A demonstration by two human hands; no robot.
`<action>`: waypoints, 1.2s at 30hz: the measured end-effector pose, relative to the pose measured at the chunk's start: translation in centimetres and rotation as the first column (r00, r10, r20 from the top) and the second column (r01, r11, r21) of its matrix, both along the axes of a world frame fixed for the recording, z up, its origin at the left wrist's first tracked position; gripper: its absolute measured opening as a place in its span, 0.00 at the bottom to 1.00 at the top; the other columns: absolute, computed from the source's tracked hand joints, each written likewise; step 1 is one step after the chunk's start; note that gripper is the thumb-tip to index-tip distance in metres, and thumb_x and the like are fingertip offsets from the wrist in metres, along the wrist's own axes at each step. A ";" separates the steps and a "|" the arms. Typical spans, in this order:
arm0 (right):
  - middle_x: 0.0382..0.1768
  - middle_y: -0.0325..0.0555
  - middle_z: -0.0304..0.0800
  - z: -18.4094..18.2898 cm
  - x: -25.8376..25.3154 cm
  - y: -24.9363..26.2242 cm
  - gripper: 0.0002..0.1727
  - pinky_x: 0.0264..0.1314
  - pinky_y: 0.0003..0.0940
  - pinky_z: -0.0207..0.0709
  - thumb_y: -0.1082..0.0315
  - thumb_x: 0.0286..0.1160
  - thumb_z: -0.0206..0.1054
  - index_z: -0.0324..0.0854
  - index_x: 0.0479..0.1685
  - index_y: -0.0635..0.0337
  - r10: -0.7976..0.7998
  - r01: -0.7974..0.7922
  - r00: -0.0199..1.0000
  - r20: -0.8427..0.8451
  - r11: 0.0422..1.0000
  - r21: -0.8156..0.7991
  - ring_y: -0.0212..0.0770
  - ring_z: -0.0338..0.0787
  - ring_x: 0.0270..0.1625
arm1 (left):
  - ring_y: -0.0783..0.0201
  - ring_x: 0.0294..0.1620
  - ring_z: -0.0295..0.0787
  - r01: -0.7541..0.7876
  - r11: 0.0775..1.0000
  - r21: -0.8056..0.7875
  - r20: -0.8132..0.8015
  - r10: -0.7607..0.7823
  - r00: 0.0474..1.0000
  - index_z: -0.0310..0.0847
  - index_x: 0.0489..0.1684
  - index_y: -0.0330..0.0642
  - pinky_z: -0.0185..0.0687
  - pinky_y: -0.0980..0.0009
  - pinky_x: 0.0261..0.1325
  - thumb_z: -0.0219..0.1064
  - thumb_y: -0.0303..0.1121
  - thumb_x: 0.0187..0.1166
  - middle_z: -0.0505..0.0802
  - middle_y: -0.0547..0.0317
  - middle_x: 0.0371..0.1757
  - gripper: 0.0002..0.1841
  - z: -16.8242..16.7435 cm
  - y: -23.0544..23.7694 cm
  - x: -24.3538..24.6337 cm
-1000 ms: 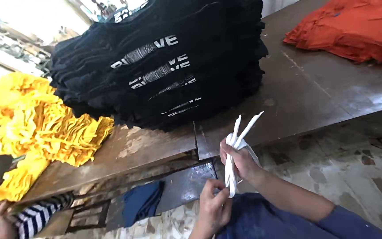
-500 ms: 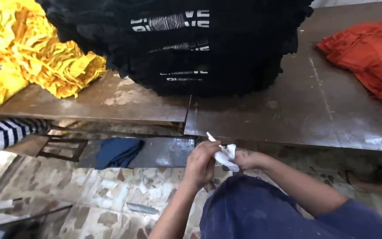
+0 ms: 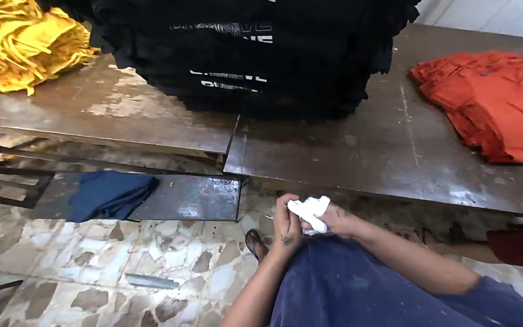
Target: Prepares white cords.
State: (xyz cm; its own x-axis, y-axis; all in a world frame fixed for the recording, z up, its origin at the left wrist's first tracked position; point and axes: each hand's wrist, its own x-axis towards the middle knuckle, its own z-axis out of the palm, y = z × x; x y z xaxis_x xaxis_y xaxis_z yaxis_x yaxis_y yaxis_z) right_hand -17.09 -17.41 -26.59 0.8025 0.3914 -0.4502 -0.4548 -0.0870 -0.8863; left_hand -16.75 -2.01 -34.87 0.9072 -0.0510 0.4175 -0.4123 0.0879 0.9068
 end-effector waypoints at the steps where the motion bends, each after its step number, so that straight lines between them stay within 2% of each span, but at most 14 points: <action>1: 0.38 0.29 0.91 0.0 -0.4 0.0 0.10 0.51 0.18 0.83 0.73 0.75 0.69 0.83 0.53 0.60 -0.026 0.024 0.998 0.053 0.999 0.036 0.19 0.88 0.42 | 0.76 0.53 0.87 0.003 1.000 -0.017 0.035 -0.003 0.999 0.75 0.59 0.41 0.85 0.73 0.61 0.49 0.43 0.94 0.89 0.62 0.51 0.16 -0.2 -0.1 -0.1; 4: 0.43 0.30 0.93 0.3 -1.0 -0.2 0.12 0.60 0.18 0.82 0.74 0.75 0.70 0.84 0.55 0.62 -0.022 0.020 0.991 0.133 1.000 0.012 0.18 0.89 0.48 | 0.70 0.62 0.88 0.009 0.998 -0.055 0.131 -0.002 0.991 0.76 0.62 0.53 0.84 0.68 0.69 0.50 0.51 0.93 0.91 0.65 0.57 0.17 -0.2 -0.3 -0.1; 9: 0.44 0.32 0.93 0.2 -1.1 -0.4 0.13 0.61 0.18 0.83 0.71 0.73 0.73 0.85 0.55 0.63 -0.023 0.030 0.974 0.224 0.999 -0.028 0.18 0.89 0.50 | 0.61 0.71 0.86 0.070 0.997 -0.023 0.140 -0.066 0.988 0.76 0.61 0.52 0.82 0.60 0.74 0.50 0.50 0.93 0.90 0.58 0.65 0.16 0.3 0.2 0.3; 11: 0.40 0.31 0.93 0.5 -0.9 -0.4 0.12 0.51 0.17 0.84 0.73 0.75 0.70 0.84 0.56 0.61 -0.092 0.089 0.994 0.052 0.995 0.052 0.19 0.89 0.42 | 0.67 0.69 0.81 -0.031 0.993 0.110 0.170 0.012 0.985 0.80 0.56 0.49 0.77 0.67 0.74 0.51 0.47 0.93 0.86 0.59 0.62 0.16 0.6 1.0 0.8; 13: 0.24 0.29 0.82 0.5 -0.4 0.0 0.05 0.23 0.16 0.71 0.72 0.81 0.61 0.79 0.49 0.55 -0.139 0.166 0.968 -0.209 0.980 0.113 0.20 0.75 0.20 | 0.69 0.63 0.79 -0.215 0.953 0.212 0.306 0.144 0.941 0.81 0.53 0.52 0.74 0.71 0.71 0.53 0.44 0.88 0.83 0.62 0.55 0.12 1.2 2.1 1.5; 17: 0.21 0.32 0.80 -0.6 -0.9 1.5 0.05 0.17 0.17 0.65 0.72 0.84 0.59 0.77 0.50 0.55 -0.256 0.337 0.897 -0.361 0.924 0.181 0.23 0.71 0.15 | 0.64 0.49 0.81 -0.216 0.929 0.301 0.457 0.058 0.888 0.81 0.53 0.51 0.74 0.65 0.64 0.55 0.42 0.84 0.84 0.62 0.42 0.12 3.7 4.7 1.1; 19: 0.24 0.34 0.85 -1.4 -0.9 2.0 0.09 0.19 0.19 0.71 0.63 0.84 0.63 0.78 0.55 0.54 -0.270 0.370 0.891 -0.364 0.898 0.239 0.24 0.76 0.17 | 0.62 0.43 0.86 -0.070 0.942 0.329 0.434 -0.085 0.897 0.81 0.52 0.47 0.82 0.66 0.55 0.56 0.40 0.85 0.88 0.58 0.40 0.11 5.1 6.0 0.3; 22: 0.21 0.27 0.81 -3.4 -0.5 2.1 0.30 0.20 0.18 0.71 0.30 0.72 0.66 0.84 0.53 0.46 -0.071 0.254 0.924 -0.376 0.849 0.463 0.22 0.74 0.17 | 0.66 0.42 0.88 0.090 0.952 0.294 0.345 -0.193 0.918 0.81 0.50 0.43 0.85 0.72 0.50 0.56 0.40 0.88 0.89 0.58 0.40 0.12 8.5 8.2 -0.2; 25: 0.14 0.19 0.72 -3.9 -0.3 2.6 0.22 0.17 0.14 0.64 0.34 0.72 0.69 0.86 0.41 0.41 0.057 0.141 0.939 -0.338 0.835 0.532 0.17 0.68 0.14 | 0.76 0.39 0.87 0.033 0.938 0.346 0.270 -0.134 0.954 0.83 0.48 0.44 0.84 0.79 0.44 0.58 0.43 0.90 0.89 0.64 0.38 0.14 13.4 11.1 1.2; 27: 0.13 0.19 0.69 -4.4 -0.3 2.5 0.11 0.16 0.15 0.62 0.49 0.81 0.66 0.85 0.52 0.40 0.006 0.167 0.953 -0.304 0.826 0.539 0.18 0.66 0.13 | 0.80 0.35 0.86 -0.044 0.902 0.430 0.254 -0.074 0.964 0.85 0.47 0.46 0.83 0.83 0.39 0.60 0.45 0.89 0.90 0.67 0.35 0.14 16.6 12.9 2.6; 30: 0.14 0.22 0.70 -4.9 -0.5 2.2 0.31 0.15 0.17 0.64 0.61 0.83 0.56 0.60 0.87 0.38 -0.206 0.373 0.922 -0.329 0.703 0.606 0.20 0.67 0.12 | 0.83 0.30 0.83 -0.081 0.847 0.526 0.223 -0.045 0.974 0.86 0.44 0.50 0.80 0.85 0.33 0.63 0.43 0.85 0.90 0.72 0.33 0.10 20.7 14.7 4.3; 32: 0.22 0.26 0.81 -4.4 -1.0 1.6 0.36 0.16 0.17 0.67 0.56 0.86 0.56 0.47 0.94 0.30 -0.269 0.403 0.915 -0.300 0.576 0.712 0.22 0.72 0.14 | 0.84 0.28 0.83 -0.090 0.808 0.582 0.208 -0.042 0.977 0.87 0.43 0.50 0.79 0.85 0.32 0.65 0.41 0.83 0.90 0.74 0.31 0.08 22.7 15.3 4.8; 34: 0.35 0.31 0.90 -3.0 -1.9 1.3 0.38 0.21 0.17 0.73 0.44 0.85 0.59 0.50 0.94 0.25 -0.274 0.264 0.951 -0.146 0.466 0.844 0.23 0.79 0.20 | 0.84 0.27 0.82 -0.097 0.777 0.622 0.191 -0.031 0.981 0.87 0.42 0.49 0.78 0.85 0.31 0.66 0.40 0.82 0.89 0.74 0.29 0.08 23.9 15.5 5.1; 36: 0.47 0.32 0.94 -0.4 -2.4 1.7 0.35 0.33 0.19 0.83 0.37 0.81 0.59 0.65 0.89 0.29 -0.347 0.062 0.928 0.133 0.497 0.865 0.25 0.88 0.31 | 0.84 0.27 0.82 -0.085 0.765 0.638 0.172 -0.035 0.984 0.87 0.42 0.48 0.79 0.86 0.31 0.66 0.39 0.83 0.89 0.74 0.29 0.07 24.5 15.4 5.5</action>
State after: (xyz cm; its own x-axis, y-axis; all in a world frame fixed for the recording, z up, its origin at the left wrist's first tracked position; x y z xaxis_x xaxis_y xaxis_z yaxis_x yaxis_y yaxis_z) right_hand -19.45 -15.69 -26.97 0.9343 0.2743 0.2279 -0.1030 0.8194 -0.5639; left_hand -11.26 13.36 -10.38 0.8331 -0.3388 0.4372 -0.5531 -0.5012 0.6655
